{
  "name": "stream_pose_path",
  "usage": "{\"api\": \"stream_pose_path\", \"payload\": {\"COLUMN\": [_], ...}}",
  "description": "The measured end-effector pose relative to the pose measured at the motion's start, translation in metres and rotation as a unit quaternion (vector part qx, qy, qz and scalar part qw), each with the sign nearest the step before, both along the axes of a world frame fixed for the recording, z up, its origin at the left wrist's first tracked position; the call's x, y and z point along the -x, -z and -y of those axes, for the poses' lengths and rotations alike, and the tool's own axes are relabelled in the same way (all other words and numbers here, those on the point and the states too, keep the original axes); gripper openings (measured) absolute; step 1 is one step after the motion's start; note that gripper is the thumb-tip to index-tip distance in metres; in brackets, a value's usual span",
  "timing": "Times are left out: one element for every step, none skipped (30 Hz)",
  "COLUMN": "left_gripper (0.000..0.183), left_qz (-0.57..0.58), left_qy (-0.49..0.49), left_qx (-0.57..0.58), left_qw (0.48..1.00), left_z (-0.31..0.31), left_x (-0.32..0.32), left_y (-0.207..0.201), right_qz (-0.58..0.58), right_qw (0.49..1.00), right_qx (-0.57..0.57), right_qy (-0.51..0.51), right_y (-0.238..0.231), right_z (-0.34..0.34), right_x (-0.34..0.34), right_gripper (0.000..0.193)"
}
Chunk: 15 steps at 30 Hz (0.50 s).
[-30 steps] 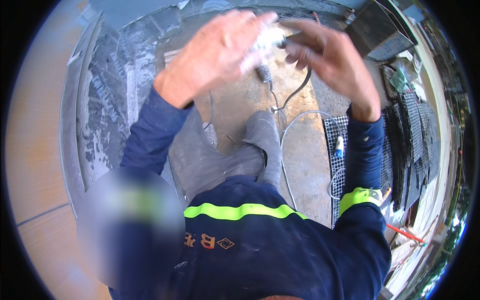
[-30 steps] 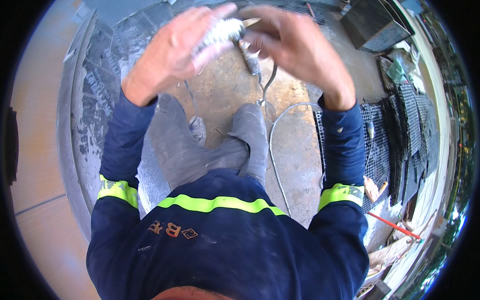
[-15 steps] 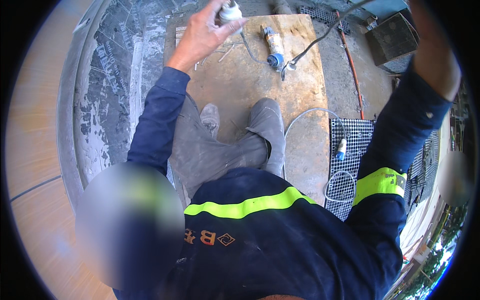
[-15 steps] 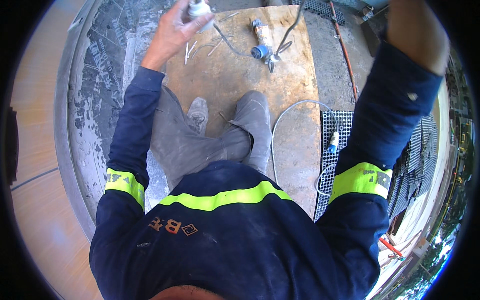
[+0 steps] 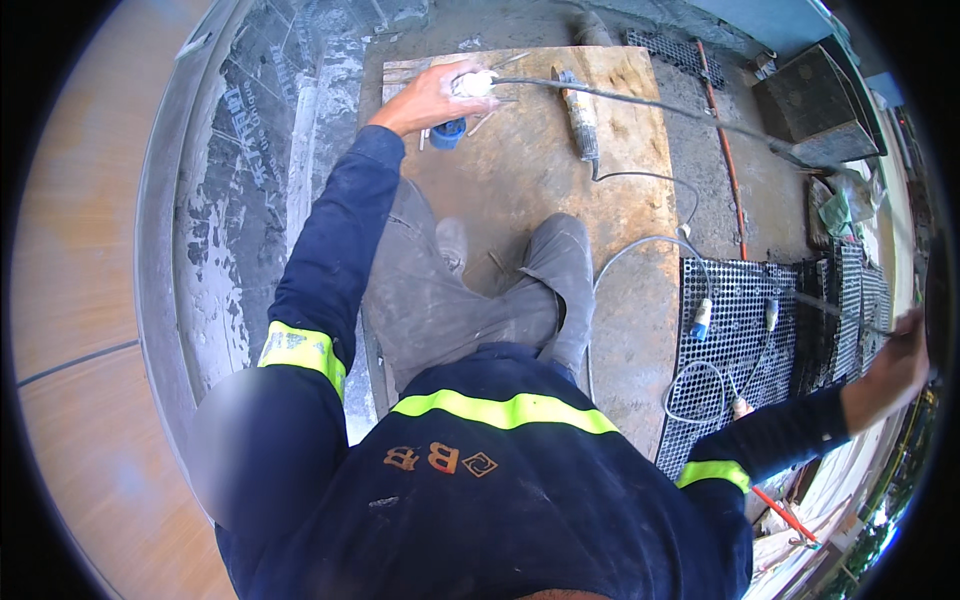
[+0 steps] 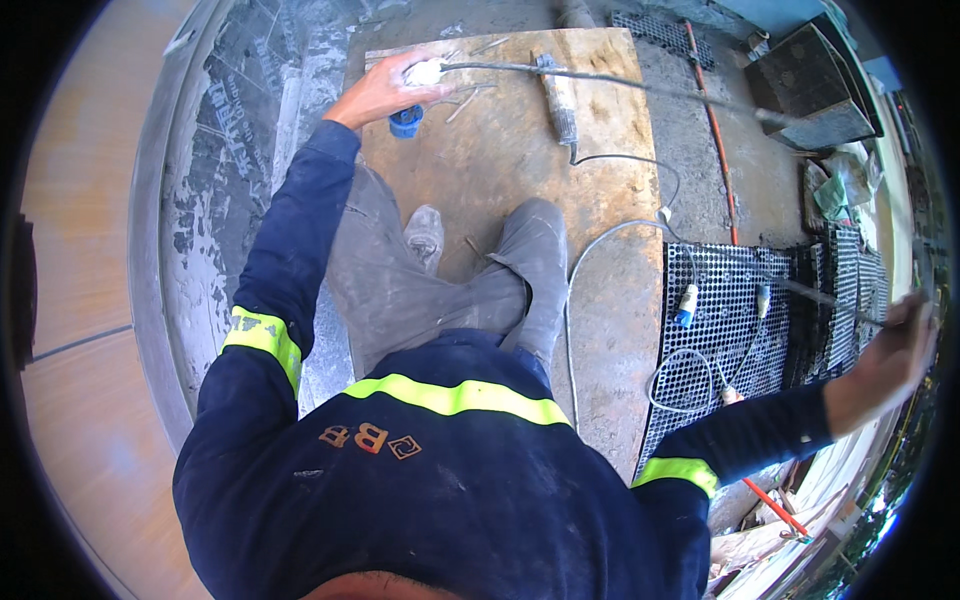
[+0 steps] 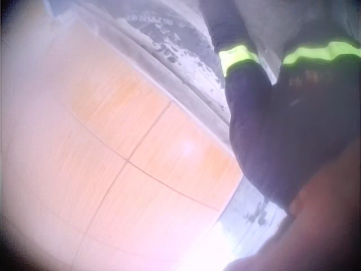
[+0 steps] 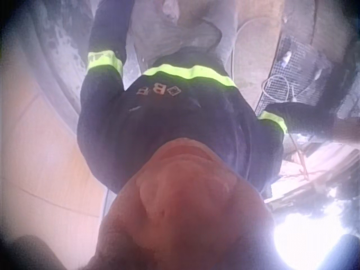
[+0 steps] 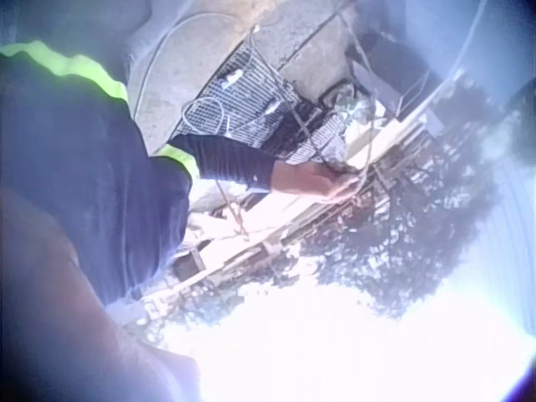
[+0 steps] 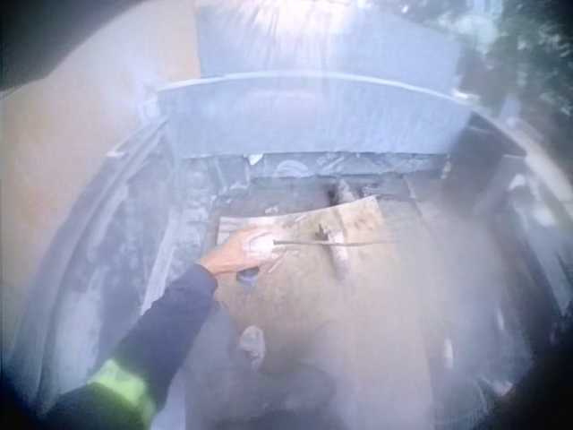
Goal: The person assembles a blue electrical connector by inserting wires into its terminals and securing them. They then attach a white plastic housing to the connector to complete the assembly.
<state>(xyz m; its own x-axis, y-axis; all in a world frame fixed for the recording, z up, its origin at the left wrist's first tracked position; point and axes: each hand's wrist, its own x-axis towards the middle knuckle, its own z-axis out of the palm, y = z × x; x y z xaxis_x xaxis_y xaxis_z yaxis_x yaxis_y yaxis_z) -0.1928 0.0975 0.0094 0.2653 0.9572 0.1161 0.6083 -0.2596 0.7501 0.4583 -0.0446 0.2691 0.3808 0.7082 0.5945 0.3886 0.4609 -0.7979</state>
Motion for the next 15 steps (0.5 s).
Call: {"api": "stream_pose_path", "payload": {"left_gripper": [0.06,0.059,0.059,0.058,0.061,0.064,0.066,0.069,0.08,0.082,0.084,0.087,0.091,0.093,0.095], "left_qz": [0.016,0.023,0.02,0.026,0.023,0.003,-0.02,-0.039,-0.054,-0.062,-0.058,-0.06,-0.054,-0.056,-0.056], "left_qy": [0.01,0.006,-0.004,-0.007,0.03,0.044,0.057,0.071,0.105,0.123,0.146,0.163,0.176,0.183,0.187], "left_qx": [0.037,0.023,0.012,0.001,-0.035,-0.03,-0.022,-0.014,-0.014,-0.003,0.004,0.012,0.017,0.001,-0.013], "left_qw": [0.999,0.999,1.0,1.0,0.999,0.999,0.998,0.997,0.993,0.99,0.988,0.985,0.983,0.981,0.981], "left_z": [0.003,0.007,0.017,0.026,0.035,0.043,0.053,0.062,0.071,0.079,0.084,0.09,0.095,0.097,0.099], "left_x": [0.001,-0.002,-0.001,-0.004,-0.01,-0.02,-0.03,-0.041,-0.05,-0.057,-0.067,-0.073,-0.079,-0.082,-0.083], "left_y": [-0.006,-0.011,-0.018,-0.023,-0.033,-0.043,-0.054,-0.062,-0.077,-0.085,-0.087,-0.09,-0.088,-0.083,-0.076], "right_qz": [-0.021,-0.048,0.004,0.127,0.164,0.23,0.25,0.225,0.191,0.117,0.135,0.182,0.237,0.175,0.113], "right_qw": [0.998,0.993,0.987,0.947,0.914,0.856,0.844,0.877,0.899,0.916,0.92,0.914,0.902,0.897,0.884], "right_qx": [0.052,0.107,0.16,0.292,0.371,0.459,0.47,0.417,0.381,0.349,0.295,0.249,0.224,0.216,0.209], "right_qy": [-0.004,0.002,0.026,0.048,0.007,-0.059,-0.069,-0.076,-0.098,-0.161,-0.22,-0.265,-0.284,-0.342,-0.402], "right_y": [0.028,0.059,0.081,0.095,0.11,0.126,0.145,0.163,0.176,0.178,0.187,0.197,0.193,0.201,0.213], "right_z": [0.019,0.038,0.055,0.074,0.084,0.085,0.08,0.072,0.057,0.044,0.031,0.02,0.012,0.005,0.002], "right_x": [-0.022,-0.048,-0.003,0.006,0.024,0.024,0.041,0.069,0.113,0.161,0.196,0.23,0.271,0.302,0.324], "right_gripper": [0.022,0.031,0.027,0.027,0.027,0.032,0.035,0.041,0.045,0.048,0.053,0.06,0.064,0.063,0.061]}}
